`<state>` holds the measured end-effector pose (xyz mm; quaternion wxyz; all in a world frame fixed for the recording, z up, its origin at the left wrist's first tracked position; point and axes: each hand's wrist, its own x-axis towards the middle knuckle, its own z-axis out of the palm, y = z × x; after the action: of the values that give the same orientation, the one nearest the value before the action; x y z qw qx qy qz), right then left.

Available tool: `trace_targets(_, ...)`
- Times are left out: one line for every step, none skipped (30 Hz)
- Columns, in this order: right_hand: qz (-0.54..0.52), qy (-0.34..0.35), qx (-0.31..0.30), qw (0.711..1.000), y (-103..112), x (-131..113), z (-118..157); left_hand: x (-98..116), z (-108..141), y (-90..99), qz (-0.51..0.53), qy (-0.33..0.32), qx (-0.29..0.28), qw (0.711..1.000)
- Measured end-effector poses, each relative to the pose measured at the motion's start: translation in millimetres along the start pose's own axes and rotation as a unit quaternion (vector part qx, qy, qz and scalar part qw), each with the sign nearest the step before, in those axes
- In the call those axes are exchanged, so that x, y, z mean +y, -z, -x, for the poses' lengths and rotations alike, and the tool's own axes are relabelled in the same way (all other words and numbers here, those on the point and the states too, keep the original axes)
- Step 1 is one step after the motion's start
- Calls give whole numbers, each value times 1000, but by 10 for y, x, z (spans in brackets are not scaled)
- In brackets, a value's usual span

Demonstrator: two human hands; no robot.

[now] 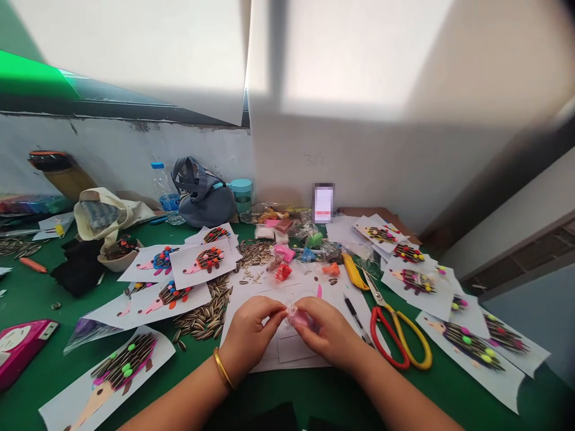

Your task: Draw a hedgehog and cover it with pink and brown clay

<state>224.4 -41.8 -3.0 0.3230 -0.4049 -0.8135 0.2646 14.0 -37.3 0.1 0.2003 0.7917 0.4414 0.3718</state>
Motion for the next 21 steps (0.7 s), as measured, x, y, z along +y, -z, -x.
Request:
trace_targets(0, -3, 0, 1000, 0, -1, 1, -1, -2, -4, 2, 8, -3, 1000)
trace_targets(-2, -6, 1, 1000, 0, -3, 2, -1, -3, -8, 6, 14, -6, 1000)
trace_targets(-4, -9, -1, 1000, 0, -7, 1, -1, -3, -11, 9, 19, -8, 1000)
trace_targets(-7, -12, -3, 1000, 0, -11, 0, -1, -4, -15, 12, 22, -10, 1000)
trace_targets(-9, -16, -7, 1000, -1, -13, -2, 0, -4, -17, 14, 23, -11, 1000)
trace_targets(-11, -18, -12, 1000, -3, -14, -4, 2, -4, -20, 15, 24, -10, 1000)
trace_targets(-13, -21, -16, 1000, -6, -13, -5, 5, -4, -22, 16, 23, -9, 1000)
trace_targets(-13, -22, -20, 999, -10, -9, -6, 8, -3, -24, 18, 21, -9, 1000)
trace_targets(-14, -22, -21, 999, -15, -5, -6, 11, -3, -27, 23, 17, -12, 1000)
trace_targets(-17, -20, -22, 999, -21, 0, -5, 13, -4, -30, 28, 13, -16, 999)
trace_targets(-19, -20, -23, 999, -26, 3, -3, 15, -4, -33, 34, 7, -22, 999)
trace_targets(-22, -21, -23, 999, -31, 3, 0, 14, -5, -35, 41, 1, -28, 999)
trace_targets(-25, -23, -23, 999, -37, -2, 2, 12, -5, -38, 46, -5, -32, 998)
trace_targets(-30, -28, -25, 999, -42, -10, 4, 8, -4, -39, 47, -13, -32, 998)
trace_targets(-37, -33, -29, 998, -48, -22, 6, 2, -3, -39, 45, -23, -27, 998)
trace_targets(-49, -39, -33, 997, -55, -37, 7, -6, 0, -39, 38, -34, -19, 998)
trace_targets(-67, -45, -40, 996, -62, -51, 7, -13, 5, -38, 27, -48, -10, 998)
trace_targets(-89, -53, -48, 993, -70, -63, 6, -20, 10, -37, 12, -64, -2, 998)
trace_targets(-116, -63, -56, 990, -78, -72, 5, -25, 15, -36, -5, -83, 5, 997)
trace_targets(-145, -73, -62, 985, -87, -77, 4, -27, 20, -36, -23, -102, 10, 995)
trace_targets(-174, -86, -67, 979, -95, -78, 3, -26, 24, -36, -39, -119, 14, 992)
